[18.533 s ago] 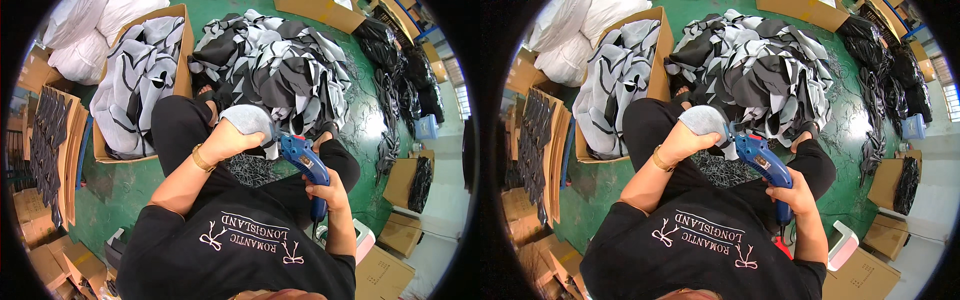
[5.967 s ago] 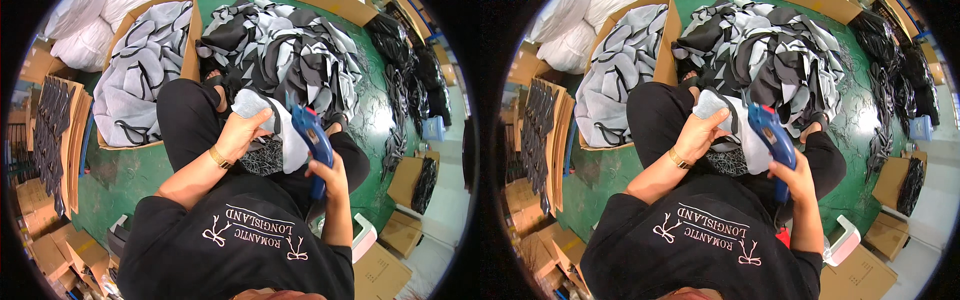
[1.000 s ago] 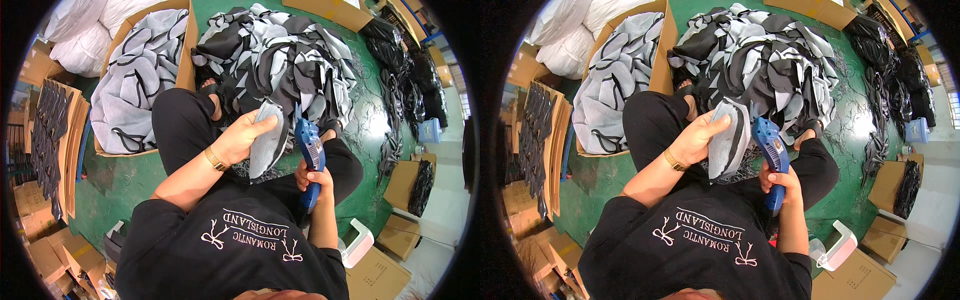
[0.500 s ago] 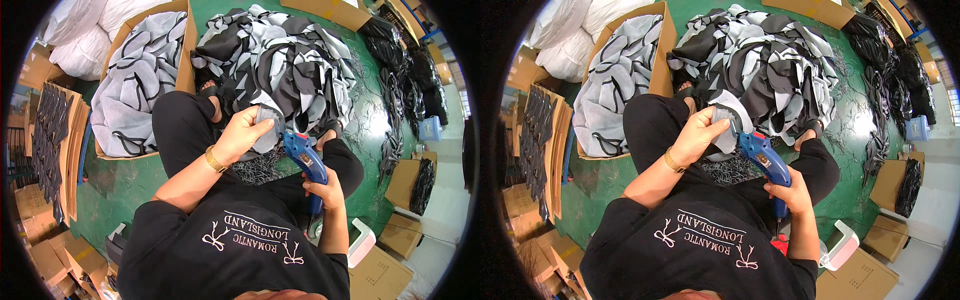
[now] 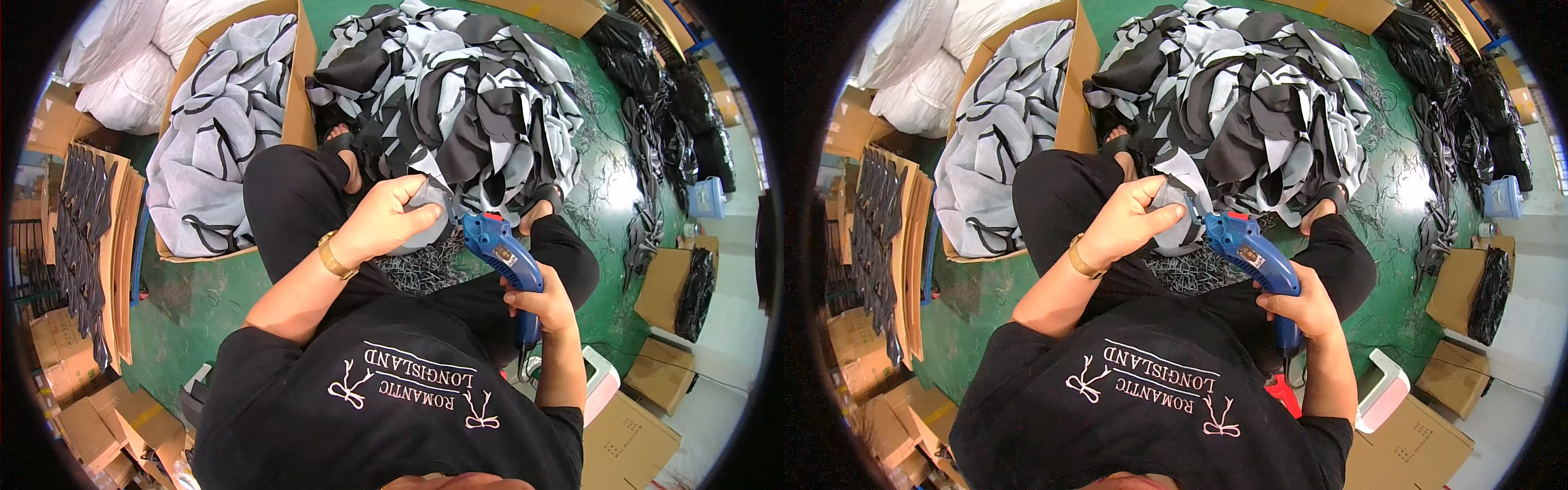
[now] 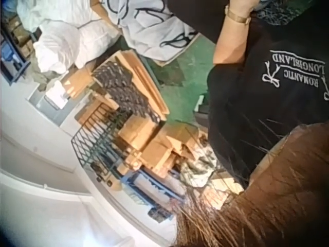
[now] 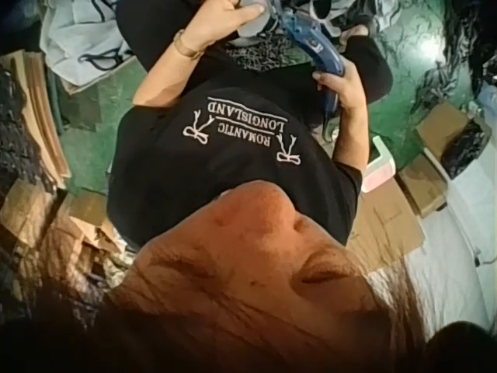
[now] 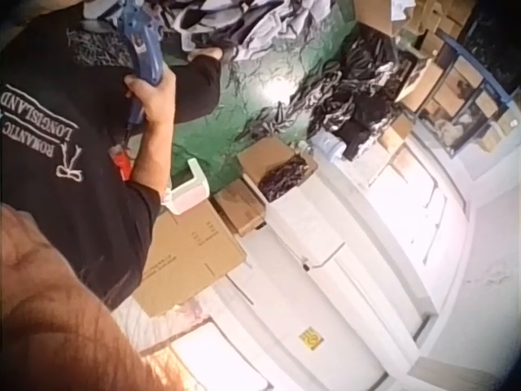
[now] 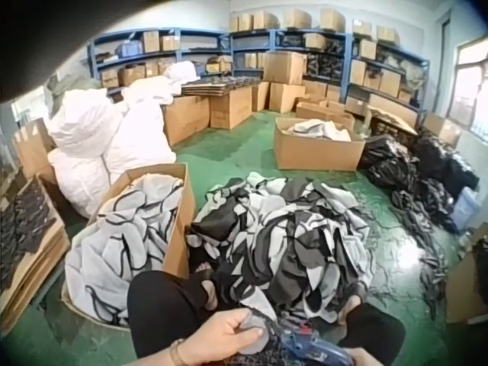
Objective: Cutting individual fabric pieces from a large pile using an electric rotary cutter.
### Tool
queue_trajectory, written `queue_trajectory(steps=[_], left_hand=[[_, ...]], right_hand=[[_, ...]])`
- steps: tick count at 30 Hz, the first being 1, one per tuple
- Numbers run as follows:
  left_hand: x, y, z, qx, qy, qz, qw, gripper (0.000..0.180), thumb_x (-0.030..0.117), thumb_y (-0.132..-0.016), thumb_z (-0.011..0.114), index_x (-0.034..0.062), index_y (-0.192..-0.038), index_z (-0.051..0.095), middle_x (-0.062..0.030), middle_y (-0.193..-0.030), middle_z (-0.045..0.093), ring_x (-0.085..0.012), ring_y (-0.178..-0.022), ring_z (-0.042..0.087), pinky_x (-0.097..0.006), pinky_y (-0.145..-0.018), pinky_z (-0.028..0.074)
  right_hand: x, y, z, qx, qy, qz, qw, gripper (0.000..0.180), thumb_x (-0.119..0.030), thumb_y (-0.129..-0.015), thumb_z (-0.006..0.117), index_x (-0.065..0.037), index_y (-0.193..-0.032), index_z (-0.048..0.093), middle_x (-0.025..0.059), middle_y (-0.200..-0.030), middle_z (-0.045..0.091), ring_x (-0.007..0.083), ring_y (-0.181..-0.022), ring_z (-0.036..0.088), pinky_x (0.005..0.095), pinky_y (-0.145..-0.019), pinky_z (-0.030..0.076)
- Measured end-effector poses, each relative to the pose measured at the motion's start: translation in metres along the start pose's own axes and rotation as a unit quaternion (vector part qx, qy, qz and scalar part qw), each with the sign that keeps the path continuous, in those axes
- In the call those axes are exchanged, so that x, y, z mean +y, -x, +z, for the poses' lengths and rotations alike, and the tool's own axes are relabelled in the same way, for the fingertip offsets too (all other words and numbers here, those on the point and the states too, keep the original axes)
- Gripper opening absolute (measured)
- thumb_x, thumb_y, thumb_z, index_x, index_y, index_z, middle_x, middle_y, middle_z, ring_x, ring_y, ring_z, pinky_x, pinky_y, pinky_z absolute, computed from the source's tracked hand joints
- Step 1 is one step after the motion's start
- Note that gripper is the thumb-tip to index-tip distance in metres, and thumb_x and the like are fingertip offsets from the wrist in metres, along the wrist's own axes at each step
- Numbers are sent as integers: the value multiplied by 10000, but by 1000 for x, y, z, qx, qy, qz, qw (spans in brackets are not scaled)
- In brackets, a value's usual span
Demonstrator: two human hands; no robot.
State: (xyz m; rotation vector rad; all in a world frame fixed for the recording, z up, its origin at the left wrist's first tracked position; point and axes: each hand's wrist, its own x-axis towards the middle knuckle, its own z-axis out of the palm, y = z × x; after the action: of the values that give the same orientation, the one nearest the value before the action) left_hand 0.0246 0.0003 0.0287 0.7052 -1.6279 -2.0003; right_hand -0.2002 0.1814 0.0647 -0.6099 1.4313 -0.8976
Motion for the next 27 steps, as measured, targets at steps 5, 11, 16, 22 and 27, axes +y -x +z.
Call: queue_trajectory(steps=[5, 11, 16, 22, 27], left_hand=[[11, -1, -9, -66, -28, 3, 997, 95, 76, -834, 596, 2, -893, 603, 49, -762, 568, -6, -686, 457, -212, -613, 424], [21, -2, -20, -161, -81, -38, 983, 118, 81, -793, 581, 1, -878, 598, 44, -706, 548, -27, -652, 446, -223, -595, 419], [19, -3, -19, -202, -140, -15, 969, 136, 95, -770, 578, -6, -860, 587, 15, -672, 531, -41, -638, 438, -238, -594, 419], [0, -4, -11, -196, -82, -42, 976, 117, 54, -799, 571, -14, -892, 590, 19, -740, 568, -33, -689, 472, -227, -629, 431], [-3, 0, 11, -122, -8, -91, 988, 106, 107, -823, 620, 8, -844, 589, 34, -708, 551, -20, -680, 461, -216, -600, 412]], right_hand=[[-4, -1, -4, -14, 14, 23, 1000, 373, -32, -600, 703, 48, -949, 597, 82, -770, 600, 152, -584, 581, 273, -512, 489], [-10, -4, -4, -29, 24, 25, 999, 381, -30, -600, 708, 47, -956, 595, 73, -798, 607, 146, -588, 579, 269, -517, 491], [-10, -9, -2, -42, 39, 20, 998, 398, -25, -625, 714, 43, -998, 593, 69, -830, 614, 139, -629, 582, 272, -545, 490], [-12, -27, 14, -6, -49, -82, 995, 402, -73, -631, 741, 47, -977, 576, 72, -768, 585, 151, -617, 572, 278, -526, 489], [-22, -48, 34, 65, 20, -157, 985, 461, -193, -653, 797, 33, -989, 578, 42, -784, 581, 116, -651, 557, 242, -586, 465]])
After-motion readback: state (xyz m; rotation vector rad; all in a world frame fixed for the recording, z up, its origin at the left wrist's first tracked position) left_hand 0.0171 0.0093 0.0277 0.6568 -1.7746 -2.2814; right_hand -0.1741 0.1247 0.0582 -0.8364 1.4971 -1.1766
